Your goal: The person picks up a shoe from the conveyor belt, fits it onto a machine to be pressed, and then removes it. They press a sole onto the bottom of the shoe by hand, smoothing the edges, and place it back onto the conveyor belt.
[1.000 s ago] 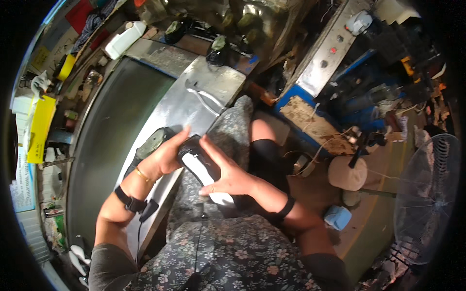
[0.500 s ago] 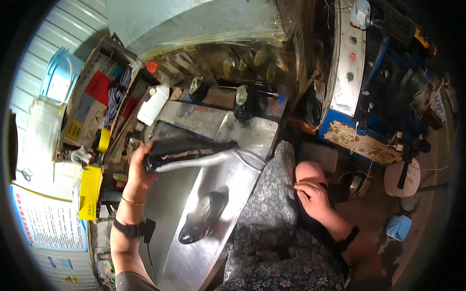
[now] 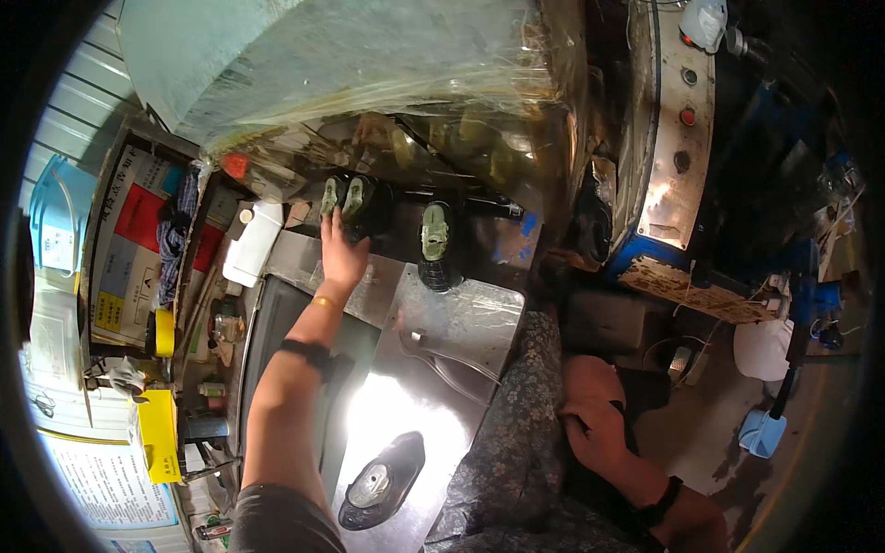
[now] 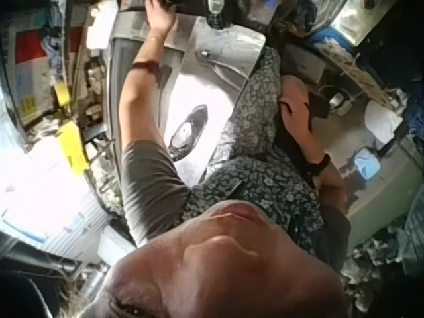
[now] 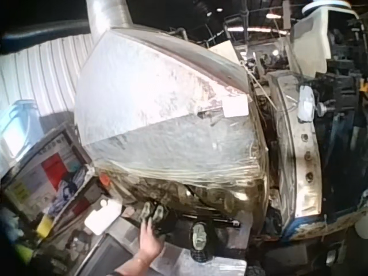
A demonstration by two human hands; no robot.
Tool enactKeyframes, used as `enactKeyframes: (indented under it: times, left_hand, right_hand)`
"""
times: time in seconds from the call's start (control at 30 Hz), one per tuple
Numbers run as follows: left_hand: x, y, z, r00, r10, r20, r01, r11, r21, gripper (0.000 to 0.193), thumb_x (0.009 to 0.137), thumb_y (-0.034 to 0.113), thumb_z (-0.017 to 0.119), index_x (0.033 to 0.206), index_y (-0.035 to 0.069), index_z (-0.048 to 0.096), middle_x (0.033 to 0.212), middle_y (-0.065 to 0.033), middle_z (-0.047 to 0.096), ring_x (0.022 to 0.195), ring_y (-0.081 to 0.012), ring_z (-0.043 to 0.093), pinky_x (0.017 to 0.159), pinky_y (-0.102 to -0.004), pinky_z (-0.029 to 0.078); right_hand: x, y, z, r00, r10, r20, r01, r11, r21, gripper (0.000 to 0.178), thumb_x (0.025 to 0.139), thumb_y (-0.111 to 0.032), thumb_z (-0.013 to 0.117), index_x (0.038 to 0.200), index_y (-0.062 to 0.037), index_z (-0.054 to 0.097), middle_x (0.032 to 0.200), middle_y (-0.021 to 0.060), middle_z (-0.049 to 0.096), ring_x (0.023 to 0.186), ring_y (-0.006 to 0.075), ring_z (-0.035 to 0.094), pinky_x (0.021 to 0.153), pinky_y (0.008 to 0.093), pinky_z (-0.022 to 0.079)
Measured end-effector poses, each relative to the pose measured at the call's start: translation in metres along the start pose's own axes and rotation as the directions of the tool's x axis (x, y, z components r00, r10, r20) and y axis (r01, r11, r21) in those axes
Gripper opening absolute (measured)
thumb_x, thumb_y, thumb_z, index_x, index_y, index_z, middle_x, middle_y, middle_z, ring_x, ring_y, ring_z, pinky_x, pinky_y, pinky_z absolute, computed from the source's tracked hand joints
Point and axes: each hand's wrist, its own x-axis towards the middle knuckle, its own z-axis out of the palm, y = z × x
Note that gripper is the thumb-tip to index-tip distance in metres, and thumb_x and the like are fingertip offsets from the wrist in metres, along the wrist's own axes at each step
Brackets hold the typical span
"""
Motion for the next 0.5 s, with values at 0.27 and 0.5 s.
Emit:
enactKeyframes:
  times: [0.27, 0.5]
  left_hand:
    - [-0.222, 0.06, -0.204, 0.498, 0.127, 0.858, -0.066, 0.992, -0.108, 0.081, 0.085, 0.061, 0.061, 0.145, 0.009, 0.04, 0.114, -0.0258, 0.064, 0.106, -0.0409, 0.062, 0.089, -0.0446, 0.05]
    - [-0.381, 0.065, -0.215, 0.945, -0.095, 0.314, 0.092, 0.995, 0.024, 0.084, 0.068, 0.046, 0.082, 0.132, 0.002, 0.05, 0.123, -0.0233, 0.059, 0.106, -0.0417, 0.06, 0.088, -0.0457, 0.051]
  right_hand:
    - [-0.01, -0.003, -0.003, 0.994, -0.027, -0.102, 0.026, 1.0, -0.016, 0.009, 0.079, -0.002, 0.068, 0.088, -0.0059, 0.067, 0.08, 0.0145, 0.066, 0.074, 0.0324, 0.065, 0.064, 0.0372, 0.049]
    - [-0.027, 0.007, 0.012, 0.994, -0.022, -0.107, 0.032, 0.996, 0.086, 0.005, 0.085, -0.008, 0.064, 0.089, -0.0061, 0.067, 0.078, 0.0143, 0.067, 0.073, 0.0331, 0.066, 0.065, 0.038, 0.051]
